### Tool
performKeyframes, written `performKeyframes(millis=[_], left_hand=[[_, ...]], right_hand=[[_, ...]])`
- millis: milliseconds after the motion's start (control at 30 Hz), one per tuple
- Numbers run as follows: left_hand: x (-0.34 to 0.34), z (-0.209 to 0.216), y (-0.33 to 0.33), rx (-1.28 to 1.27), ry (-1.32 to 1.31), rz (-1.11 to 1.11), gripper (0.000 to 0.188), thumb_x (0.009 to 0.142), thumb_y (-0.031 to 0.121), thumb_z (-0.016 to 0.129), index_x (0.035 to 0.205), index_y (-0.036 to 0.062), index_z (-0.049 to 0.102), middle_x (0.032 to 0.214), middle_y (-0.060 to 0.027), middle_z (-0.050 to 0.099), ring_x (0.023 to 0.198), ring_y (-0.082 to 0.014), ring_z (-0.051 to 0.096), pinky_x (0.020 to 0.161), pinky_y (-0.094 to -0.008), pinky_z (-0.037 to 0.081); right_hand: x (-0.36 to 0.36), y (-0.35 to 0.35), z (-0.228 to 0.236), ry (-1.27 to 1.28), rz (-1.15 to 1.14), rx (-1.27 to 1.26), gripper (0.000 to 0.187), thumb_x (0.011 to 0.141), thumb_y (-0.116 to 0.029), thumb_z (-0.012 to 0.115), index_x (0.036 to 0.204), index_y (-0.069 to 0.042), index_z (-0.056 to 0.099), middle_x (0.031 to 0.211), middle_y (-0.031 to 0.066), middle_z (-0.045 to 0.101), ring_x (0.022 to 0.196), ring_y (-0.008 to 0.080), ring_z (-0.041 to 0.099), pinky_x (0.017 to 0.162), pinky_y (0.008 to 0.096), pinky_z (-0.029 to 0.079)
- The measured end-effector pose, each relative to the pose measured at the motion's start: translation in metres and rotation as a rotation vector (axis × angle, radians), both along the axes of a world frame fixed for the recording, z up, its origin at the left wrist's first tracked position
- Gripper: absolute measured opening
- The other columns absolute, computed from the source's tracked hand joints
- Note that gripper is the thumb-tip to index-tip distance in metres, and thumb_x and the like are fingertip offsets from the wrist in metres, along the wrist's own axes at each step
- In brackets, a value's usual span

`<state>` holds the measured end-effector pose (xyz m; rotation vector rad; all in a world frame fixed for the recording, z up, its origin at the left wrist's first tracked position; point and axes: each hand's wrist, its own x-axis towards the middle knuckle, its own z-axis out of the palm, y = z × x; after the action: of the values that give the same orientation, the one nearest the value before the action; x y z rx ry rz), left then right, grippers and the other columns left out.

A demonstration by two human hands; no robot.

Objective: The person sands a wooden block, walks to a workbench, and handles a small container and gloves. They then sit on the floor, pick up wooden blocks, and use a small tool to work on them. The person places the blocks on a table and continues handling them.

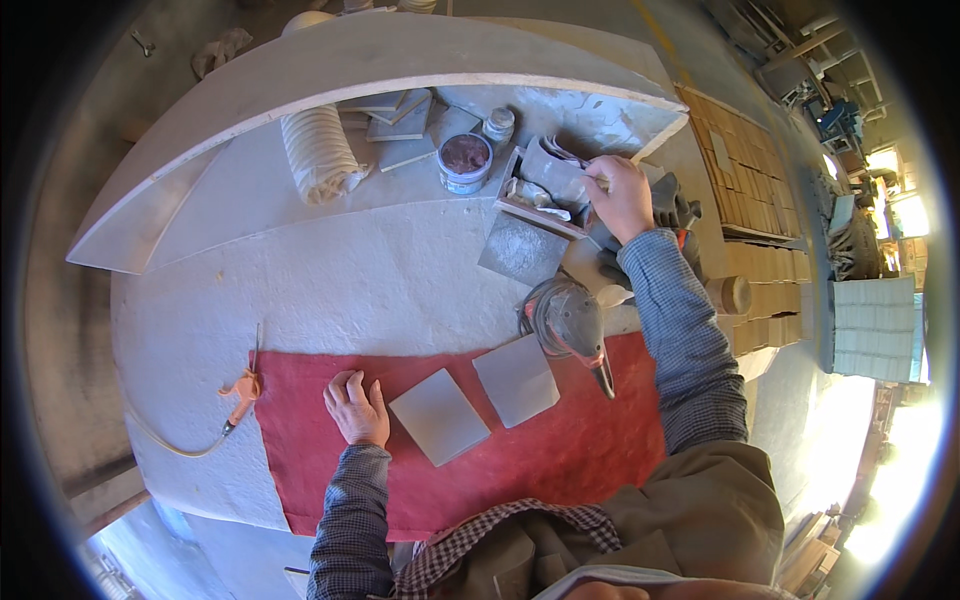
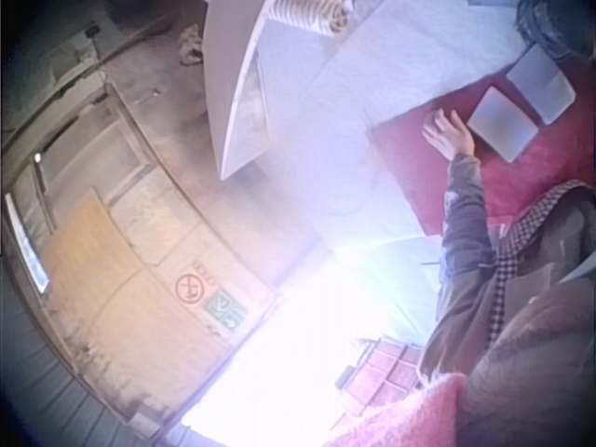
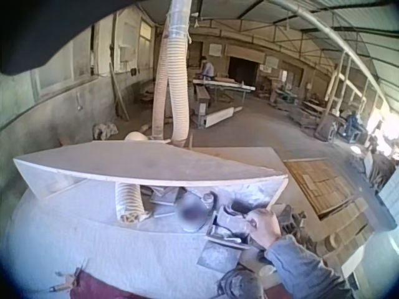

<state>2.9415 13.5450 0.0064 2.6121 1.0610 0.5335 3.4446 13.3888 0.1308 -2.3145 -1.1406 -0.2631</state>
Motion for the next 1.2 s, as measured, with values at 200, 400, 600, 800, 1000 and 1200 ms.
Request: performKeyframes(millis=[200,400,600,800,1000,1200], left_hand=[[0.007,0.002,0.028,-0.008,-0.002,-0.001,0.032,0.093,0.02,0.071,0.121,0.0078,0.06,0.125,-0.0138,0.058,0.114,-0.0376,0.053,0.099,-0.0535,0.044],[0.003,0.0,0.016,-0.005,0.002,0.003,0.032,0.093,0.02,0.071,0.12,0.0077,0.06,0.124,-0.014,0.058,0.114,-0.0377,0.053,0.098,-0.0534,0.044],[0.001,0.002,0.002,0.001,0.005,0.001,0.03,0.094,0.021,0.071,0.119,0.0075,0.06,0.124,-0.0144,0.058,0.113,-0.0375,0.054,0.098,-0.053,0.045],[0.005,0.004,0.016,0.014,0.002,0.018,0.03,0.095,0.023,0.07,0.119,0.0075,0.061,0.124,-0.0142,0.058,0.115,-0.0374,0.054,0.099,-0.0528,0.045],[-0.001,-0.003,0.013,-0.006,-0.008,0.023,0.03,0.096,0.025,0.07,0.12,0.0084,0.061,0.125,-0.0128,0.058,0.116,-0.0368,0.053,0.1,-0.0524,0.045],[0.003,0.011,0.008,-0.074,-0.134,0.038,0.035,0.093,0.023,0.075,0.121,0.0072,0.06,0.128,-0.0135,0.057,0.119,-0.0368,0.052,0.103,-0.0527,0.044]], right_hand=[[-0.006,0.0,-0.006,-0.052,-0.01,0.04,0.015,0.082,-0.01,0.079,0.09,-0.003,0.068,0.108,0.0137,0.072,0.105,0.0366,0.066,0.091,0.0433,0.053],[-0.013,-0.009,-0.003,-0.092,0.067,0.078,0.017,0.081,-0.01,0.081,0.094,-0.002,0.073,0.125,0.0138,0.07,0.109,0.0347,0.065,0.098,0.0422,0.052],[-0.026,-0.006,0.002,0.089,-0.053,0.281,0.02,0.08,-0.015,0.084,0.094,-0.004,0.075,0.124,0.0094,0.07,0.106,0.031,0.067,0.093,0.0398,0.053],[-0.029,0.003,0.01,0.129,-0.111,0.123,0.03,0.081,-0.018,0.085,0.101,0.0,0.072,0.102,0.0131,0.068,0.091,0.0319,0.069,0.08,0.0393,0.055],[-0.056,-0.011,0.061,0.784,-0.167,0.576,0.033,0.091,-0.015,0.082,0.114,0.005,0.07,0.088,-0.0001,0.072,0.08,0.006,0.063,0.069,0.0242,0.05],[-0.165,-0.104,0.113,0.493,-0.175,0.566,0.023,0.092,-0.008,0.075,0.111,0.001,0.067,0.093,0.0005,0.069,0.075,0.0067,0.06,0.063,0.0286,0.049]])
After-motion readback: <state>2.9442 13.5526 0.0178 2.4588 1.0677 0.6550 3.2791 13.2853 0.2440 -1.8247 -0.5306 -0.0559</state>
